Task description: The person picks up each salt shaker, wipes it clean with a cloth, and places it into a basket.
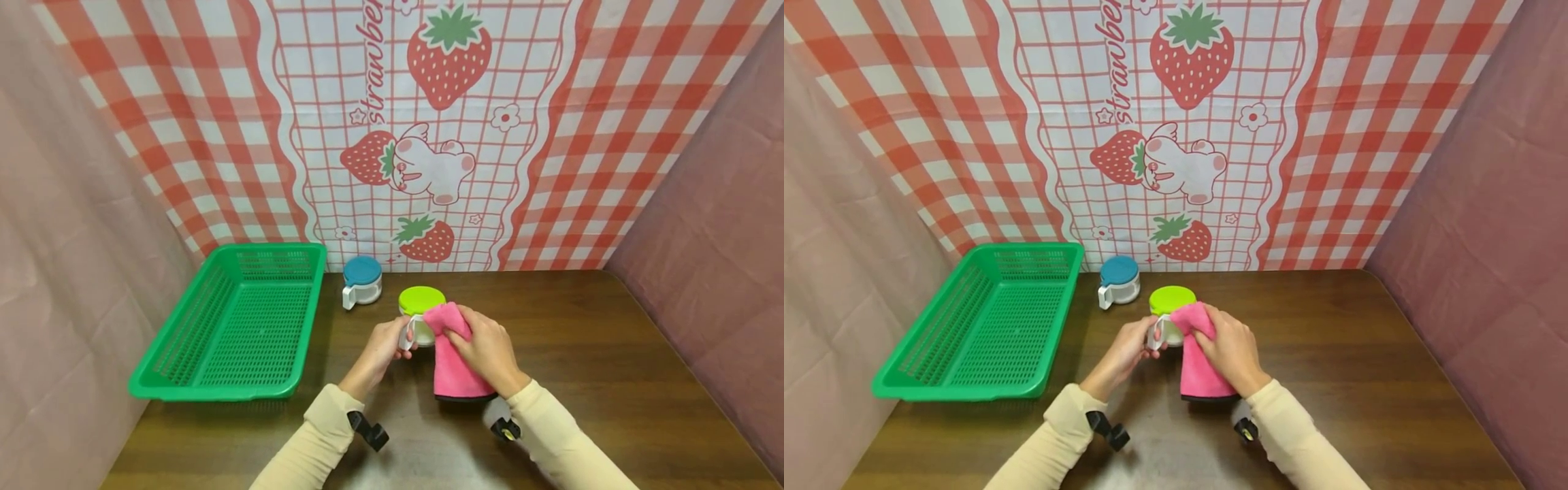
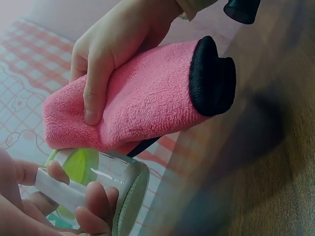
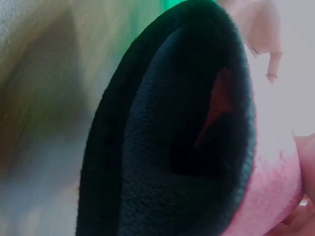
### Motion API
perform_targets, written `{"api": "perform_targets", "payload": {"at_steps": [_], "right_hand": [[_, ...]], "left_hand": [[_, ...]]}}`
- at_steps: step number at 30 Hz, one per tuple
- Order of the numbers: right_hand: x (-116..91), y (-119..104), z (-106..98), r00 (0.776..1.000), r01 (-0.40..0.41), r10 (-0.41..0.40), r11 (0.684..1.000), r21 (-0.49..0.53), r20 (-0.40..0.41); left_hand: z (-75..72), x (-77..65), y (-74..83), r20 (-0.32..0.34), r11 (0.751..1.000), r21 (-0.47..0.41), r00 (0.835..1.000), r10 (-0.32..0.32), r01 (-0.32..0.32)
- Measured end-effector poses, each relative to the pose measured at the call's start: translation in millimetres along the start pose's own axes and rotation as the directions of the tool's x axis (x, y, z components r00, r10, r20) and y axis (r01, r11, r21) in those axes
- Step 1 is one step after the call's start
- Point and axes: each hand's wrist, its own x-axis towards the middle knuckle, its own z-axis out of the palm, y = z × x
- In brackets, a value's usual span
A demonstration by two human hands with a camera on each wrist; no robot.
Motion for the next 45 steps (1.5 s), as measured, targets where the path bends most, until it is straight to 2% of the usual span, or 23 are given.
{"api": "perform_targets", "payload": {"at_steps": [14,17,21,24,28,40,45], "right_hand": [[-4,-8,7,0.998,0.011,-0.014,0.999,-0.05,-0.066],[-5,-10,8,0.997,0.019,-0.023,0.998,-0.061,-0.079],[-7,-12,10,0.997,0.031,-0.037,0.997,-0.077,-0.07],[-10,-11,13,0.998,0.039,-0.044,0.995,-0.09,-0.054],[-15,-9,16,0.999,0.037,-0.041,0.994,-0.103,-0.033],[-19,-5,18,0.999,0.029,-0.025,0.992,-0.125,0.037],[-19,-4,14,0.999,0.033,-0.029,0.992,-0.118,0.035]], "left_hand": [[3.3,1.3,1.6,-0.031,0.998,0.043,0.999,0.042,-0.041],[5.1,-4.8,10.6,-0.045,0.997,0.065,0.998,0.05,-0.047],[7.4,-19.9,27.2,-0.063,0.996,0.072,0.996,0.059,-0.054],[5.8,-12.7,19.9,-0.062,0.996,0.061,0.996,0.065,-0.061],[2.7,4.2,4.1,-0.054,0.998,0.051,0.997,0.051,-0.048],[-0.3,3.3,9.2,-0.057,0.999,0.01,0.997,0.046,-0.046],[-0.9,2.7,8.3,-0.06,0.999,-0.015,0.997,0.041,-0.042]]}}
